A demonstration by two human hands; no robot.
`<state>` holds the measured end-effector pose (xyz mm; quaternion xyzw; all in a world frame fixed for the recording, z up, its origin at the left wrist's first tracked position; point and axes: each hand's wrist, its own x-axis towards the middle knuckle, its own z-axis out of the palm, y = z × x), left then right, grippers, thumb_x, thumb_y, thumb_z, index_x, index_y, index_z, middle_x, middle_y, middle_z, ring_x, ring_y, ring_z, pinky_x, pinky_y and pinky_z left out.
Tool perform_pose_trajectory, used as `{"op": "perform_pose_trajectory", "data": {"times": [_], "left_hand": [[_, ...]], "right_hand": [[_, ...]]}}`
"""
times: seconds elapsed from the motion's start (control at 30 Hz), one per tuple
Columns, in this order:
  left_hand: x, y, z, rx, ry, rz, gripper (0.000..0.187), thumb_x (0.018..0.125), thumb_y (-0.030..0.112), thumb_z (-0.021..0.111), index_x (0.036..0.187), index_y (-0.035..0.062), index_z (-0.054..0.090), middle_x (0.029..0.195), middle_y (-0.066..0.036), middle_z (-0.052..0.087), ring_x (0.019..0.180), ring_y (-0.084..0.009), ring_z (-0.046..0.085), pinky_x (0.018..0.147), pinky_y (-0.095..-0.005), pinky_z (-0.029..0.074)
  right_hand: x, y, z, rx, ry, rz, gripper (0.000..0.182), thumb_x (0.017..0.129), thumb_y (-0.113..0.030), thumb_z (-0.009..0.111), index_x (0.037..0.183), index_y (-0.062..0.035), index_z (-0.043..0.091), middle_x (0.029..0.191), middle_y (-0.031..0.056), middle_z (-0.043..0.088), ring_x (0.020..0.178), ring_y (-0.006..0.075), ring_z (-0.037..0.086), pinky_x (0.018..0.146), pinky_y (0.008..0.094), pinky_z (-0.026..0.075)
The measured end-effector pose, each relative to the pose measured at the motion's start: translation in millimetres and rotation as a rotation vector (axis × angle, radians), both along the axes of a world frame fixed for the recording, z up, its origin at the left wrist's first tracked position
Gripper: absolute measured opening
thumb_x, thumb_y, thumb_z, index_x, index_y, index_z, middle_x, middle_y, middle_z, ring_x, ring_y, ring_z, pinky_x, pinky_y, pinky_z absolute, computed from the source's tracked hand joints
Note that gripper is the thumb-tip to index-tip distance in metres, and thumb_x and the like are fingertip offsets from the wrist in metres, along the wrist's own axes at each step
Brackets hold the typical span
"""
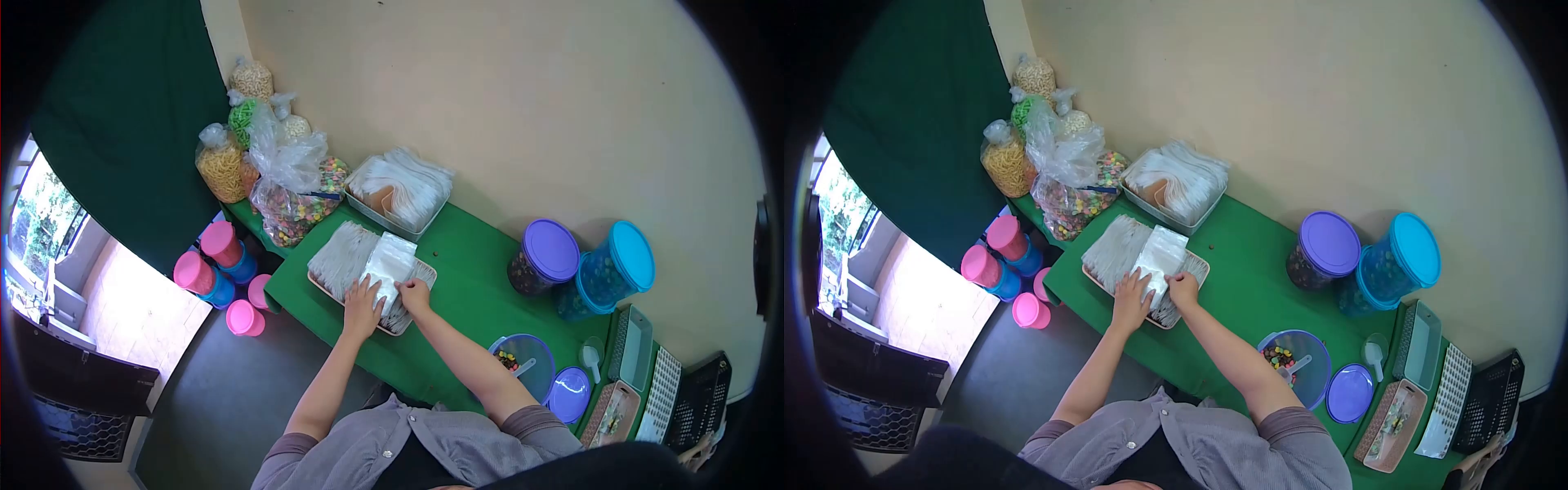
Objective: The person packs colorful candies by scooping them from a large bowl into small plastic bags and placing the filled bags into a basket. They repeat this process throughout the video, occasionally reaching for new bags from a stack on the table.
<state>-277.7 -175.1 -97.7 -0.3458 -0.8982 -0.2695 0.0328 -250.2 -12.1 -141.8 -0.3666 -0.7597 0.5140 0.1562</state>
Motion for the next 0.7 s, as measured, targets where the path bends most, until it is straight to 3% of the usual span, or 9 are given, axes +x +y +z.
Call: {"op": "perform_pose_trajectory", "data": {"times": [0.1, 0.17, 0.3, 0.4, 0.47, 0.5, 0.57, 0.6, 0.7], "left_hand": [[-3, 1, 12, 0.006, -0.076, -0.033, 0.044, 0.094, 0.035, 0.055, 0.131, 0.0105, 0.054, 0.147, -0.016, 0.04, 0.135, -0.0424, 0.033, 0.11, -0.0618, 0.021], [-6, 4, 21, -0.064, -0.049, 0.029, 0.041, 0.092, 0.034, 0.058, 0.125, 0.0101, 0.057, 0.145, -0.016, 0.041, 0.135, -0.0425, 0.033, 0.11, -0.0628, 0.019], [-12, 13, 40, 0.07, 0.096, 0.067, 0.045, 0.09, 0.035, 0.061, 0.127, 0.0103, 0.055, 0.142, -0.016, 0.043, 0.135, -0.0425, 0.032, 0.111, -0.0617, 0.017], [-19, 25, 52, 0.284, 0.044, 0.057, 0.055, 0.088, 0.037, 0.064, 0.133, 0.0087, 0.048, 0.139, -0.018, 0.044, 0.136, -0.0421, 0.03, 0.111, -0.062, 0.017], [-18, 35, 63, 0.402, -0.117, -0.002, 0.065, 0.085, 0.031, 0.072, 0.137, 0.0057, 0.041, 0.135, -0.02, 0.048, 0.135, -0.0361, 0.036, 0.111, -0.056, 0.025], [-15, 42, 63, 0.406, -0.117, -0.01, 0.065, 0.085, 0.031, 0.072, 0.137, 0.0057, 0.041, 0.135, -0.02, 0.048, 0.135, -0.0361, 0.036, 0.111, -0.056, 0.025], [-7, 59, 63, 0.958, -0.761, -0.161, 0.068, 0.082, 0.018, 0.077, 0.137, 0.0038, 0.039, 0.123, -0.02, 0.058, 0.122, -0.0278, 0.053, 0.104, -0.0435, 0.04], [3, 60, 80, 1.102, -1.018, -0.225, 0.066, 0.082, 0.009, 0.076, 0.136, 0.0013, 0.039, 0.105, -0.017, 0.068, 0.099, -0.0194, 0.065, 0.091, -0.0302, 0.049], [22, 66, 91, 1.037, -1.073, -0.248, 0.061, 0.083, 0.008, 0.075, 0.133, -0.0016, 0.041, 0.095, -0.014, 0.071, 0.084, -0.0171, 0.068, 0.081, -0.0266, 0.052]], "right_hand": [[4, 5, -4, -0.064, -0.005, -0.001, 0.029, 0.084, -0.024, 0.071, 0.07, -0.0009, 0.06, 0.061, 0.0105, 0.059, 0.056, 0.0212, 0.058, 0.054, 0.0373, 0.046], [16, -1, 15, 0.282, 0.059, -0.087, 0.027, 0.092, -0.022, 0.06, 0.079, 0.001, 0.06, 0.069, 0.0156, 0.062, 0.063, 0.0337, 0.06, 0.062, 0.0432, 0.048], [36, 1, 38, 0.435, 0.222, -0.194, 0.025, 0.097, -0.018, 0.047, 0.09, 0.0001, 0.061, 0.076, 0.0168, 0.064, 0.074, 0.043, 0.06, 0.069, 0.0486, 0.048], [51, 9, 49, 0.447, 0.265, -0.112, 0.026, 0.1, -0.021, 0.046, 0.091, 0.0007, 0.056, 0.08, 0.0136, 0.062, 0.064, 0.0304, 0.058, 0.063, 0.0399, 0.047], [60, 10, 71, 0.065, 0.315, -0.027, 0.028, 0.102, -0.024, 0.045, 0.087, -0.0014, 0.055, 0.074, 0.0058, 0.058, 0.061, 0.0145, 0.053, 0.059, 0.029, 0.044], [66, 9, 83, 0.07, 0.316, -0.034, 0.028, 0.102, -0.024, 0.045, 0.087, -0.0014, 0.055, 0.074, 0.0058, 0.058, 0.061, 0.0145, 0.053, 0.059, 0.029, 0.044], [80, 6, 108, -0.067, 0.405, 0.062, 0.029, 0.103, -0.025, 0.044, 0.087, -0.0032, 0.055, 0.071, 0.0003, 0.054, 0.062, 0.0051, 0.046, 0.058, 0.0218, 0.04], [89, 4, 119, -0.064, 0.407, 0.05, 0.029, 0.103, -0.025, 0.044, 0.087, -0.0032, 0.055, 0.071, 0.0003, 0.054, 0.062, 0.0051, 0.046, 0.058, 0.0218, 0.04], [118, 2, 138, -0.061, 0.464, 0.054, 0.027, 0.103, -0.024, 0.046, 0.089, -0.0027, 0.056, 0.071, 0.0008, 0.055, 0.062, 0.0073, 0.048, 0.058, 0.023, 0.041]]}}
